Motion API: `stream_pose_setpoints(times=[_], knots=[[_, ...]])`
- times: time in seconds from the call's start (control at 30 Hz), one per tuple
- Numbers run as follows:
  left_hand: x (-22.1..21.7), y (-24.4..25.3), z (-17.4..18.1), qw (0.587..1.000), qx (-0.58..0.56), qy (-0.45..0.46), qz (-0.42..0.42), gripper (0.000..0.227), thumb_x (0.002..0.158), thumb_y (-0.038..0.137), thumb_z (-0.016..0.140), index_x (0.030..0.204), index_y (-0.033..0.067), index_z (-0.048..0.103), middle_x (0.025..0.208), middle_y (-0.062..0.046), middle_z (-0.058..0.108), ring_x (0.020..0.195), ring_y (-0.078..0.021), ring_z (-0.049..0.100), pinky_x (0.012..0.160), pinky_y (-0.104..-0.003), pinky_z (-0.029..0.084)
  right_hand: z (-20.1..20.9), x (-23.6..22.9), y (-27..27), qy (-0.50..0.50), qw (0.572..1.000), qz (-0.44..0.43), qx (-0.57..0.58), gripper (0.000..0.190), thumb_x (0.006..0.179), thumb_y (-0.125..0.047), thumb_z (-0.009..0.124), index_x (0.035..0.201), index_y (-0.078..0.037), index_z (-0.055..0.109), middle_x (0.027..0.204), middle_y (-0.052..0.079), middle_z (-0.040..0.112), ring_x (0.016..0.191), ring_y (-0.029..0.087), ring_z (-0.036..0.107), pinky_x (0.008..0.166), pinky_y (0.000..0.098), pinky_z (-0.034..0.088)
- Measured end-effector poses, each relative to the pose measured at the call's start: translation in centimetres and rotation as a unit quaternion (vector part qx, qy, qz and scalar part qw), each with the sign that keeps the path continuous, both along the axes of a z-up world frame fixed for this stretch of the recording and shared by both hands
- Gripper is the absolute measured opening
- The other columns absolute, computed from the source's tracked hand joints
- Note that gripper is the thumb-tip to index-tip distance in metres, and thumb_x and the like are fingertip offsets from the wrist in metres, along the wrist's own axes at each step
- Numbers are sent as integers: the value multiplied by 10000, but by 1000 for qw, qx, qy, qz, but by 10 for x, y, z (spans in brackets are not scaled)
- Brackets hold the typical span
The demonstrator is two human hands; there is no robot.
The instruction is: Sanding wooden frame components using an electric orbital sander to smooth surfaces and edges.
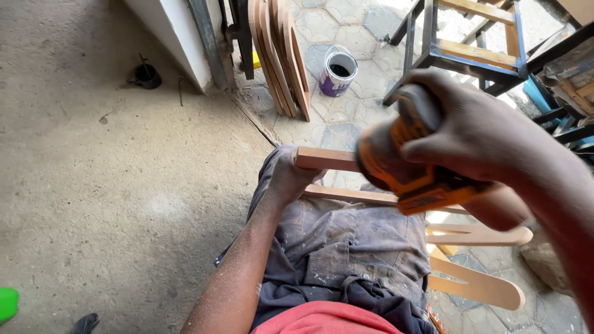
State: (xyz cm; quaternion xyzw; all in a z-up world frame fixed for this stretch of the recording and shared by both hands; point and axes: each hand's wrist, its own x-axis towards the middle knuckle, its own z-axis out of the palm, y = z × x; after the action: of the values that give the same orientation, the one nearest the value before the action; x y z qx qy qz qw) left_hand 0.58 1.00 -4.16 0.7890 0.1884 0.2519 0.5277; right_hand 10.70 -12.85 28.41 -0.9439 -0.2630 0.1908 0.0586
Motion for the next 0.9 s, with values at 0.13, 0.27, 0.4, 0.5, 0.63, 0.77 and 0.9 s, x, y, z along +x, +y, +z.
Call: stream_pose_setpoints(times=[0.13,0.27,0.4,0.5,0.63,0.77,0.9], knots=[[15,0,-25,997,75,-21,0,255,752,182,874,848,66,668,719,-32,681,568,-133,646,487,-249,557,-10,37,-35,-29,997,-29,-62,1064,699,-25,883,1587,-383,420,1369,214,621,1026,486,737,780,603,678],[16,-9,-19,998,27,64,-7,312,753,258,864,925,58,697,710,-51,723,553,-141,685,464,-245,583,-10,45,-41,-14,999,-17,-40,1019,676,32,880,1549,-297,468,1250,241,682,981,454,772,773,574,690],[11,-15,-2,999,4,42,-1,285,719,229,867,862,37,712,710,-79,749,526,-170,668,472,-301,555,-8,31,-20,-17,999,20,-39,1061,664,0,892,1562,-357,453,1369,182,609,1047,425,736,783,561,682],[9,-17,-2,999,41,-17,-14,250,702,163,877,853,62,706,715,-62,750,541,-147,674,465,-264,553,-3,14,6,-28,997,72,-15,1031,602,-4,829,1522,-341,511,1350,104,666,1021,387,731,764,548,653],[-1,-20,23,999,3,-28,-23,293,680,137,879,901,53,706,747,-90,760,572,-182,696,494,-289,567,-9,4,31,-73,981,173,-39,1026,603,-204,873,1539,-348,479,1225,138,661,893,390,737,612,518,641],[-5,-22,32,998,-24,30,-53,214,714,125,824,899,81,726,766,-49,764,623,-167,711,558,-273,591,-13,5,40,-85,975,204,-24,1045,609,-244,882,1552,-351,445,1237,162,661,938,407,729,656,548,649],[6,-18,12,998,11,-35,-53,178,746,143,840,835,94,692,725,-47,751,566,-136,685,479,-246,564,-9,5,32,-76,980,184,-27,1073,588,-147,886,1559,-296,454,1217,183,684,866,402,763,585,517,668]])
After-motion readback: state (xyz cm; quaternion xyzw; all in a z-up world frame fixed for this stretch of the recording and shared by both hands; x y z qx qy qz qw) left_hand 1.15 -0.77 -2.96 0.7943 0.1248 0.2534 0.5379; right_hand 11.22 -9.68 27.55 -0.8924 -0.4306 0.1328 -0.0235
